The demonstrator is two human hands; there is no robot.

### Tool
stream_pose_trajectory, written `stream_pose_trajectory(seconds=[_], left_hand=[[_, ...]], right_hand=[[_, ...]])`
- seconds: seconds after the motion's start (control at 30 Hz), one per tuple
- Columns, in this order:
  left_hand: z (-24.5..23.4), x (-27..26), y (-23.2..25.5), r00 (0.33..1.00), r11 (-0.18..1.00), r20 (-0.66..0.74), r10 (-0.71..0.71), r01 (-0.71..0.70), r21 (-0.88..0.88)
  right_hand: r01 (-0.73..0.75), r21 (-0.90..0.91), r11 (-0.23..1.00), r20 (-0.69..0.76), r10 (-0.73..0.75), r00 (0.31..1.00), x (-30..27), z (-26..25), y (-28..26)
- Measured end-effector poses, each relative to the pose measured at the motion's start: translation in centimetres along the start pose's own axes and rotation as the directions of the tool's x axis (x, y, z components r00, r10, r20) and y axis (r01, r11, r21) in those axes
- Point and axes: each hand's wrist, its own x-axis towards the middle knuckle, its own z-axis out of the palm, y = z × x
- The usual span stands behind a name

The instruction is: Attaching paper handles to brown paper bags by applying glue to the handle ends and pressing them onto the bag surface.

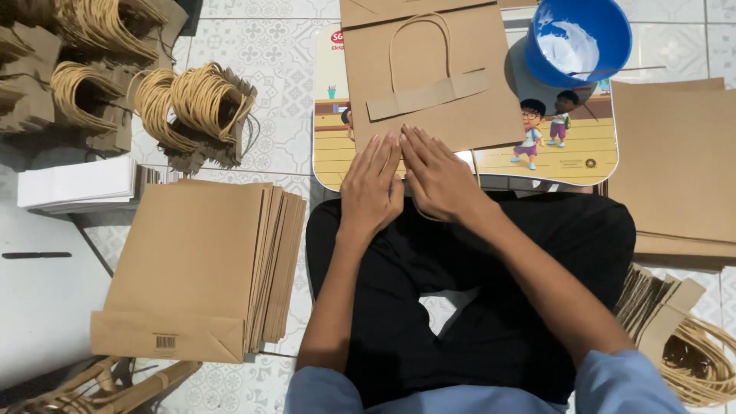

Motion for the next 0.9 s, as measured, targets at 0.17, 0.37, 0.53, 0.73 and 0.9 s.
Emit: stream_pose_trajectory(seconds=[0.17, 0.37, 0.53, 0.73, 0.9], left_hand=[[-0.7, 0.1, 1.0, 0.995, 0.993, 0.008, -0.102, 0.102, -0.056], [-0.1, 0.1, 2.0, 0.977, 0.978, -0.046, -0.207, 0.205, -0.036], [0.9, 1.4, 1.8, 0.972, 0.977, -0.113, -0.207, 0.211, 0.018], [2.1, 6.0, -0.2, 0.938, 0.963, -0.252, -0.24, 0.262, 0.057], [4.9, 7.9, -2.5, 0.961, 0.958, -0.039, -0.275, 0.277, 0.073]], right_hand=[[-0.06, -0.077, 0.995, 0.001, 0.06, 0.998, -1.2, -2.1, 1.7], [-0.188, -0.034, 0.982, 0.124, 0.191, 0.974, -4.8, -5.2, 6.5], [-0.224, -0.05, 0.973, 0.161, 0.23, 0.96, -5.3, -5.9, 6.7], [-0.234, -0.04, 0.971, 0.091, 0.237, 0.967, -5.8, -4.9, 6.8], [-0.33, 0.092, 0.94, -0.005, 0.331, 0.944, -6.0, -4.4, 7.3]])
